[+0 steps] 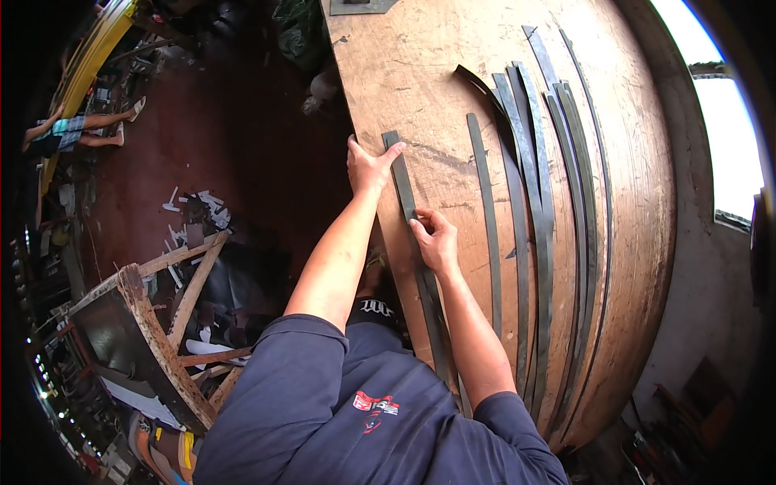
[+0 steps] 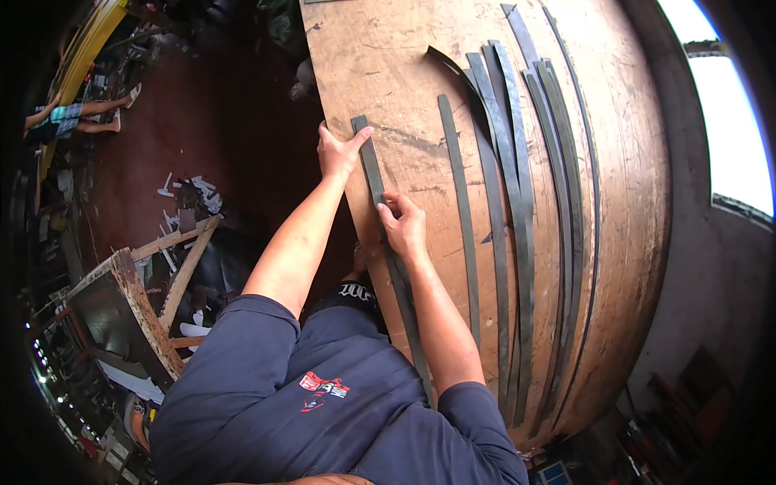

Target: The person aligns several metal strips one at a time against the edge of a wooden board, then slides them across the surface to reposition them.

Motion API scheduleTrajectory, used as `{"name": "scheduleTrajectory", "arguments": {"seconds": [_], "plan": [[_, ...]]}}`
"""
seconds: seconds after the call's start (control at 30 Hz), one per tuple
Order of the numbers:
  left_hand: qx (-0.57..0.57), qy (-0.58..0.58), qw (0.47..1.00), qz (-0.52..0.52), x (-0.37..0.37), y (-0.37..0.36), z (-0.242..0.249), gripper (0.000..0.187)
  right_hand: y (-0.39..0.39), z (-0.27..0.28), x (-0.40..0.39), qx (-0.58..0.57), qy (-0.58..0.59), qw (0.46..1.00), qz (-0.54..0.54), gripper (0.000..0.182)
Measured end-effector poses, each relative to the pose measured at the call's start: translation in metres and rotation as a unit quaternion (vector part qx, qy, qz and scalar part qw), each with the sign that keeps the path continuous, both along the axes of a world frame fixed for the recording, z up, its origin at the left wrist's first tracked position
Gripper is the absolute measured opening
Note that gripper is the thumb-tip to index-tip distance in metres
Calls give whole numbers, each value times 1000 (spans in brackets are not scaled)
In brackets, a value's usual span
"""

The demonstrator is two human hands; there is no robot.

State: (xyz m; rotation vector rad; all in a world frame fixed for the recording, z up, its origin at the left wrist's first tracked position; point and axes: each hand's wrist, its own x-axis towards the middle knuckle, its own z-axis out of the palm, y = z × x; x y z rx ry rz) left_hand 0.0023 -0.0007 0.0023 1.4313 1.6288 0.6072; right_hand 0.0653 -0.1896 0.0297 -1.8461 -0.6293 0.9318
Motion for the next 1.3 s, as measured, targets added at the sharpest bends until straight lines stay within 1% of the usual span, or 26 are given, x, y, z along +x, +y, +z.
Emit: {"name": "scheduleTrajectory", "arguments": {"seconds": [0.43,0.57,0.63,0.67,0.7,0.73,0.77,0.8,0.83,0.87,0.93,0.97,1.0,1.07,1.1,1.13,1.17,1.2,1.23,1.27,1.3], "plan": [[-21,0,1000,0,0,0,5,121,2,1,-3,-28,-51,998,-4,25],[-4,8,1000,-25,0,-4,1,117,3,-5,-5,-38,-75,996,-6,25],[129,27,991,38,4,-10,-14,103,5,-2,-5,-48,-79,996,-3,24],[135,24,990,34,-2,-12,-14,103,7,0,-4,-43,-81,996,-9,24],[262,101,950,-135,-19,-20,-14,95,7,3,-4,-41,-102,994,-2,24],[373,174,861,-298,-36,-29,-13,88,5,4,-7,-42,-120,992,4,24],[374,174,858,-305,-50,-38,-7,88,5,7,-7,-42,-117,992,-2,24],[360,147,773,-501,-62,-45,5,87,7,10,-5,-44,-117,992,3,23],[329,113,653,-672,-69,-47,17,87,7,13,-5,-45,-119,992,10,22],[261,164,634,-709,-70,-42,31,89,7,13,-5,-44,-118,992,8,22],[321,115,600,-724,-71,-7,19,88,7,11,-7,-59,-86,995,-4,21],[366,140,611,-688,-68,8,17,87,7,10,-7,-57,-87,995,-3,21],[356,204,629,-660,-61,20,29,83,7,10,-7,-59,-92,994,-1,22],[329,304,678,-583,-46,33,36,79,8,13,-6,-58,-100,993,1,22],[332,298,711,-543,-43,30,34,78,9,15,-7,-62,-105,993,4,22],[334,298,711,-542,-37,21,31,78,9,17,-6,-66,-110,992,8,23],[319,279,761,-491,-31,6,26,78,8,17,-6,-65,-111,992,8,23],[302,259,807,-437,-25,-10,21,78,6,17,-5,-62,-110,992,22,28],[245,233,839,-425,-22,-24,16,77,5,17,-5,-59,-110,992,37,33],[263,259,839,-399,-17,-31,13,76,3,20,-3,-59,-112,991,37,33],[273,274,834,-393,-16,-34,11,76,-4,23,-3,-31,-61,997,28,38]]}}
